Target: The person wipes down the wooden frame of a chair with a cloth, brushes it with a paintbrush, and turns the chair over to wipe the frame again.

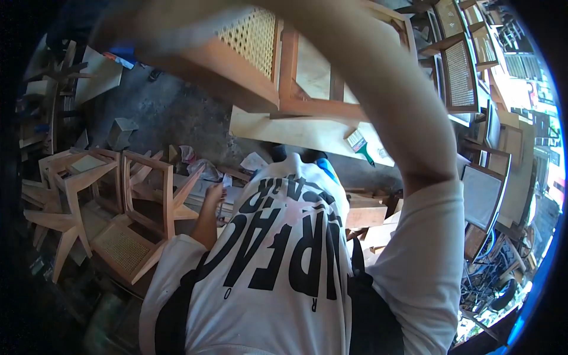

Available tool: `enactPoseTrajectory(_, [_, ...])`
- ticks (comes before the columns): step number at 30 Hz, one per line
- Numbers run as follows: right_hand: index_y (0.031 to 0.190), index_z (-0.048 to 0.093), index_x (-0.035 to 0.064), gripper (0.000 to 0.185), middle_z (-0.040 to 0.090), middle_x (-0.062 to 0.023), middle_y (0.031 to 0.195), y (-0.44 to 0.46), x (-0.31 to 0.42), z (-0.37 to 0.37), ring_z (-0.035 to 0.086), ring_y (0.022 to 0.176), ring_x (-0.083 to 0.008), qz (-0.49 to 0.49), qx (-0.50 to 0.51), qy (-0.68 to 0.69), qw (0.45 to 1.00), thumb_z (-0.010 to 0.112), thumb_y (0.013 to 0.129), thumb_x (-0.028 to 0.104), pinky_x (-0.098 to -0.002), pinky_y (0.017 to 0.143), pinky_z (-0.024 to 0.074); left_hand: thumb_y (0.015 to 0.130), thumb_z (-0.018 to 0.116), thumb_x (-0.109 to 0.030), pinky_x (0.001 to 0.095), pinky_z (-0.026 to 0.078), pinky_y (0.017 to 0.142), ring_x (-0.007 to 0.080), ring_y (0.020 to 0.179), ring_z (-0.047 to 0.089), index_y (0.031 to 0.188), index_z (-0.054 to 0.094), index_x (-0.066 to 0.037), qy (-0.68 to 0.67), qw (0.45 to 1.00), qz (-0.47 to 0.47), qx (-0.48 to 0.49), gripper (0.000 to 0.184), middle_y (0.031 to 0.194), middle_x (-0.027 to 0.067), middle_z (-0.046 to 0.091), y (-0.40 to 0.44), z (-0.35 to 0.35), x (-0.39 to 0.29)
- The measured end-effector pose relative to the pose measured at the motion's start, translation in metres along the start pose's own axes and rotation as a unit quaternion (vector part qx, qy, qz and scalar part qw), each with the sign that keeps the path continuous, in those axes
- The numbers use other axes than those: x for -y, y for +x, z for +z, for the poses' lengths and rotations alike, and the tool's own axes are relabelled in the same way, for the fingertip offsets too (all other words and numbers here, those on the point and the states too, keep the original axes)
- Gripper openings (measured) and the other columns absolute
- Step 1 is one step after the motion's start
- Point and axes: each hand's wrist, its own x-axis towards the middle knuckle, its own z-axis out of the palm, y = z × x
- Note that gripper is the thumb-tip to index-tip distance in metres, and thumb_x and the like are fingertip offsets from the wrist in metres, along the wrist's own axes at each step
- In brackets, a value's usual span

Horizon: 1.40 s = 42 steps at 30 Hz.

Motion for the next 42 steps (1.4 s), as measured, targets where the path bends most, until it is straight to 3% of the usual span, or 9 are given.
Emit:
enactPoseTrajectory(3, [0.065,0.065,0.0074,0.032,0.055,-0.0059,0.049,0.01,0.049,-0.01,0.055,0.043,-0.0222,-0.017,0.21,-0.176,0.961,0.054,0.089,0.025,-0.0365,0.043,0.0443,0.094,0.06,-0.035,0.0343,0.051,0.055,0.0169,0.065,0.064,0.109,0.061,-0.009,0.04,0.997,0.045,0.053,0.03,0.083,0.0041,0.067,-0.019,0.044,-0.035])
enactPoseTrajectory(10, [0.063,0.063,0.0062,0.05,0.061,-0.0052,0.055,0.018,0.005,-0.027,0.06,0.05,-0.0113,0.277,0.142,0.102,0.945,0.049,0.095,0.042,-0.0294,0.055,0.0528,0.094,0.061,-0.025,0.0286,0.048,0.049,0.0115,0.06,0.061,0.104,0.065,-0.002,-0.027,0.979,0.175,0.106,0.025,0.08,0.0028,0.066,-0.033,0.075,-0.092])
enactPoseTrajectory(13, [0.061,0.061,0.0062,0.046,0.049,-0.003,0.046,0.005,0.021,-0.005,0.052,0.043,-0.0116,-0.046,0.096,0.019,0.994,0.053,0.093,0.038,-0.0274,0.045,0.0439,0.096,0.06,-0.021,0.0255,0.049,0.055,0.0093,0.065,0.061,0.102,0.064,-0.004,-0.1,0.953,0.279,0.058,0.019,0.08,0.0014,0.066,-0.045,0.068,-0.117])
enactPoseTrajectory(17, [0.068,0.064,0.0047,0.042,0.054,-0.0029,0.05,0.013,0.008,-0.01,0.053,0.044,-0.0121,0.091,0.034,0.226,0.969,0.06,0.093,0.038,-0.0296,0.043,0.0435,0.098,0.06,-0.022,0.0203,0.044,0.056,0.0064,0.065,0.057,0.101,0.064,-0.006,-0.226,0.901,0.367,0.053,0.017,0.081,0.0002,0.065,-0.084,0.049,-0.168])
enactPoseTrajectory(28, [0.061,0.058,0.0016,0.03,0.058,-0.011,0.055,0.042,0.031,0.0,0.056,0.047,-0.0186,0.05,0.082,-0.004,0.995,0.062,0.084,0.021,-0.0346,0.044,0.0436,0.103,0.04,-0.038,0.0441,0.052,0.093,0.0303,0.113,0.06,0.131,0.047,0.003,-0.336,0.409,0.847,-0.048,0.049,0.124,0.0208,0.059,-0.378,-0.063,-0.375])
enactPoseTrajectory(34, [0.064,0.06,-0.001,0.028,0.06,-0.013,0.059,0.032,0.056,0.003,0.059,0.053,-0.0228,0.113,-0.064,-0.016,0.991,0.064,0.082,0.02,-0.0342,0.047,0.0457,0.103,0.025,-0.052,0.0468,0.036,0.11,0.0349,0.13,0.048,0.143,0.035,0.006,-0.301,0.511,0.776,0.215,0.071,0.142,0.0264,0.044,-0.462,-0.038,-0.378])
enactPoseTrajectory(37, [0.066,0.063,-0.0017,0.033,0.061,-0.015,0.061,0.018,0.054,-0.007,0.06,0.055,-0.0293,0.114,-0.203,-0.116,0.966,0.064,0.082,0.027,-0.0376,0.051,0.0484,0.089,0.033,-0.078,0.0293,0.044,0.086,0.0137,0.103,0.055,0.139,0.041,0.001,-0.205,0.661,0.721,0.019,0.094,0.122,0.007,0.056,-0.454,0.022,-0.383])
enactPoseTrajectory(40, [0.1,0.069,0.0029,0.026,0.067,-0.0114,0.096,-0.071,0.017,-0.018,0.064,0.083,-0.0182,0.1,-0.268,-0.27,0.919,0.045,0.093,-0.001,-0.0306,0.075,0.0508,0.104,0.034,-0.045,0.0334,0.048,0.08,0.0239,0.099,0.061,0.134,0.045,0.004,-0.216,0.54,0.809,-0.085,0.058,0.114,0.0164,0.06,-0.404,0.025,-0.362])
enactPoseTrajectory(42, [0.096,0.07,0.0021,0.021,0.067,-0.0101,0.091,-0.129,0.007,-0.009,0.063,0.079,-0.0168,0.268,-0.3,-0.134,0.906,0.049,0.093,0.003,-0.0274,0.072,0.0496,0.103,0.036,-0.044,0.0319,0.046,0.073,0.0204,0.087,0.058,0.124,0.049,0.004,-0.202,0.626,0.751,-0.06,0.054,0.102,0.0123,0.059,-0.368,0.034,-0.331])
